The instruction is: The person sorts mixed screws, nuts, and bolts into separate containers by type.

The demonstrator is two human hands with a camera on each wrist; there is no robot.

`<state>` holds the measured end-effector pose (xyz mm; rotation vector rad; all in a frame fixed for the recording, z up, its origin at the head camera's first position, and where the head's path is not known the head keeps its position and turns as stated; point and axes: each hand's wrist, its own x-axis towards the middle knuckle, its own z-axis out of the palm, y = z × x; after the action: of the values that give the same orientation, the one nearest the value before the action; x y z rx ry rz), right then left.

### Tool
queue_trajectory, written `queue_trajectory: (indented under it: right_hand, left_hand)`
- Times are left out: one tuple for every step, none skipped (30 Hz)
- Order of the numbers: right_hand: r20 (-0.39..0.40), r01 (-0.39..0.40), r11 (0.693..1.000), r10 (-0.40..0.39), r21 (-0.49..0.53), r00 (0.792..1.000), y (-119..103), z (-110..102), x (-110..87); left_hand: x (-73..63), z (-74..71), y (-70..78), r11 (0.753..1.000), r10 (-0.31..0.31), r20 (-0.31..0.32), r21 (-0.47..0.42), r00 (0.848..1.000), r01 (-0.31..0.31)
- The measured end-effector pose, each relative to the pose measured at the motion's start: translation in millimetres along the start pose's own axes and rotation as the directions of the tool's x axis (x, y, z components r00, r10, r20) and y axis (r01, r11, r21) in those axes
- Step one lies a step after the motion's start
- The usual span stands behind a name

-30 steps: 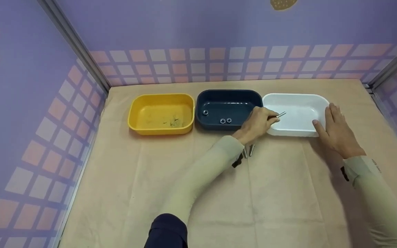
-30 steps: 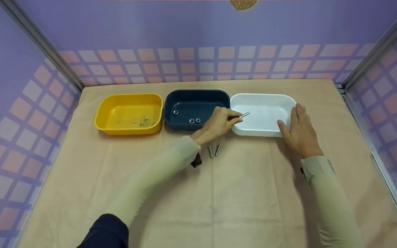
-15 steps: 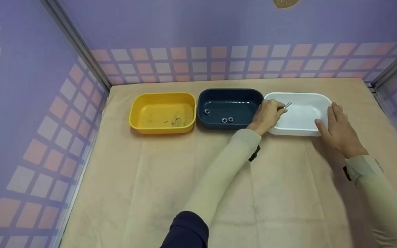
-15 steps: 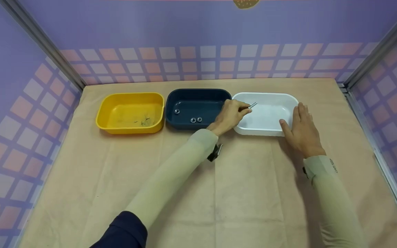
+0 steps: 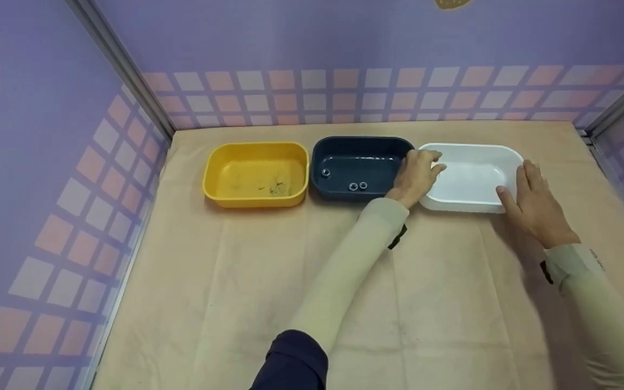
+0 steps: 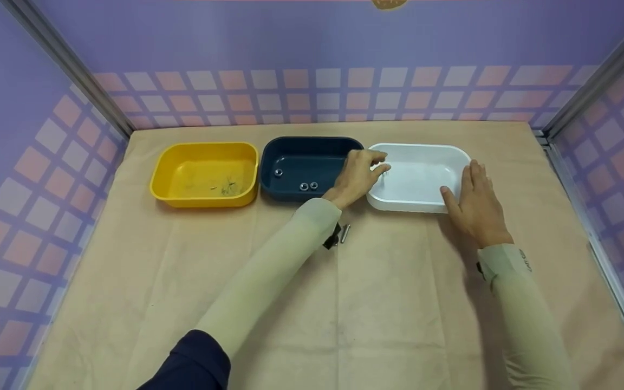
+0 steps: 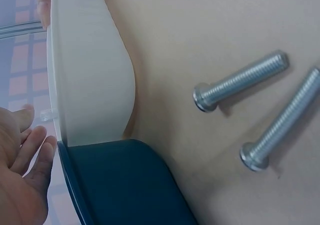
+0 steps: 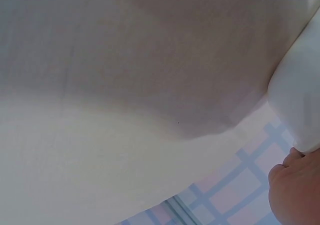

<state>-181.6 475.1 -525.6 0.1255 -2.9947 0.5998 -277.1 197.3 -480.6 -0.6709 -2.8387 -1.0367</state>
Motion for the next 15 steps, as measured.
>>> queue_trajectory:
  right_hand:
    - [0.001,0.000,1.000,0.000,-0.001,1.000,-0.1,0.3,0.2]
    - [0.002,-0.002,1.000,0.002,-0.001,1.000,-0.1,0.4,0.2]
    - [0.004,-0.003,1.000,0.003,-0.003,1.000,-0.1,0.6,0.1]
    - [0.005,-0.003,1.000,0.003,-0.003,1.000,-0.1,0.9,0.1]
    - [0.005,-0.002,1.000,0.002,-0.002,1.000,-0.1,1.1,0.0]
    - [0.006,0.001,1.000,-0.001,-0.001,1.000,-0.1,1.2,-0.1]
    - [0.008,0.004,1.000,-0.004,0.000,1.000,-0.1,1.2,-0.1]
    - [0.008,0.008,1.000,-0.008,0.002,1.000,-0.1,1.1,0.0]
    - [0.009,0.011,1.000,-0.011,0.002,1.000,-0.2,0.9,0.0]
    - [0.008,0.014,1.000,-0.014,0.004,1.000,-0.3,0.6,0.2]
    - [0.007,0.016,1.000,-0.016,0.005,1.000,-0.3,0.2,0.2]
    - [0.006,0.019,1.000,-0.019,0.005,1.000,-0.4,-0.2,0.4]
    - [0.005,0.018,1.000,-0.018,0.004,1.000,-0.6,-0.7,0.4]
    - [0.004,0.017,1.000,-0.017,0.002,1.000,-0.9,-1.1,0.3]
    - [0.004,0.015,1.000,-0.015,0.001,1.000,-1.1,-1.6,0.1]
  left_hand:
    - [-0.1,-0.3,-0.7,1.000,-0.002,-0.002,0.004,1.000,0.002]
    - [-0.4,-0.5,-1.2,1.000,-0.003,-0.002,0.006,1.000,0.004]
    - [-0.7,-0.8,-1.7,1.000,-0.004,0.000,0.006,1.000,0.004]
    - [-1.2,-1.0,-2.2,1.000,-0.003,0.001,0.003,1.000,0.003]
    - [-1.4,-1.1,-2.6,1.000,0.001,0.002,0.004,1.000,-0.001]
    - [-1.6,-1.2,-2.9,1.000,0.004,0.005,0.003,1.000,-0.004]
    - [-1.8,-1.4,-3.1,1.000,0.011,0.005,0.003,1.000,-0.011]
    - [-2.0,-1.5,-3.2,1.000,0.017,0.005,-0.001,1.000,-0.017]
    - [-2.1,-1.9,-3.3,1.000,0.025,0.004,-0.004,1.000,-0.025]
    - [-2.2,-2.3,-3.1,0.999,0.034,0.004,-0.004,0.999,-0.034]
    - [-2.4,-2.9,-2.8,0.999,0.043,0.005,-0.006,0.999,-0.043]
    - [-2.5,-3.4,-2.3,0.999,0.051,0.007,-0.007,0.999,-0.051]
    - [-2.8,-4.1,-1.7,0.998,0.057,0.009,-0.009,0.998,-0.057]
    - [-3.0,-4.7,-1.1,0.998,0.060,0.011,-0.011,0.998,-0.060]
    - [-3.1,-5.5,-0.4,0.998,0.062,0.017,-0.010,0.998,-0.062]
